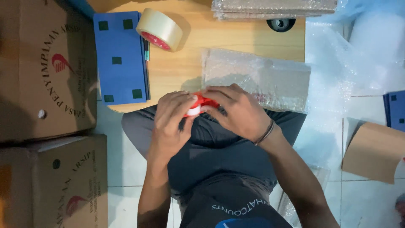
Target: Wrapping small rectangular items in bubble wrap and securing them with tape.
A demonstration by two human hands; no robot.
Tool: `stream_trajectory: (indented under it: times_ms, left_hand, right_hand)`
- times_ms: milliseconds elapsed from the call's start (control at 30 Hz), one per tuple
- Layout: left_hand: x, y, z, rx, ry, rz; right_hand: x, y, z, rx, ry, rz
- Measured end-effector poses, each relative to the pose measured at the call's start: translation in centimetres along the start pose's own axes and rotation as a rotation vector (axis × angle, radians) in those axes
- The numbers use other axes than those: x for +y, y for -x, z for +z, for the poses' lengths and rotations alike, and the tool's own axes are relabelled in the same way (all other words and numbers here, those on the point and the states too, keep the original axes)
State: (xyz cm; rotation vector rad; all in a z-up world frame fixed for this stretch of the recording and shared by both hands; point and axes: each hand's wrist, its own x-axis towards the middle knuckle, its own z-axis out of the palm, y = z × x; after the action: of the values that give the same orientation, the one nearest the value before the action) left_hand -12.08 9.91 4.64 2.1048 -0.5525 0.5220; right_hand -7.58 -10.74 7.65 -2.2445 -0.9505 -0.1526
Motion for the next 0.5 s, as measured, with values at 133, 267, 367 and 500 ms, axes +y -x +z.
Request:
stream_trajectory:
  times_ms: [133,267,367,500]
  left_hand:
    - [-0.4,0.6,1.4,-0.031,0.014,0.006]
    - [-0.2,0.3,1.5,-0.051,0.036,0.024]
    - [-0.6,0.5,1.7,-0.057,0.039,0.025]
    - [-0.9,0.6,1.4,-0.096,0.052,0.031]
  right_hand:
    - [1.2,1.5,-0.2,-0.079,-0.138,0.128]
    - [1.5,2.1,-0.3,-0.072,-0.123,0.13]
    - [1.4,2.1,-0.7,-0.046,-0.249,0.138]
    - [1.0,2.4,-1.1,-0.044,-0.339,0.17]
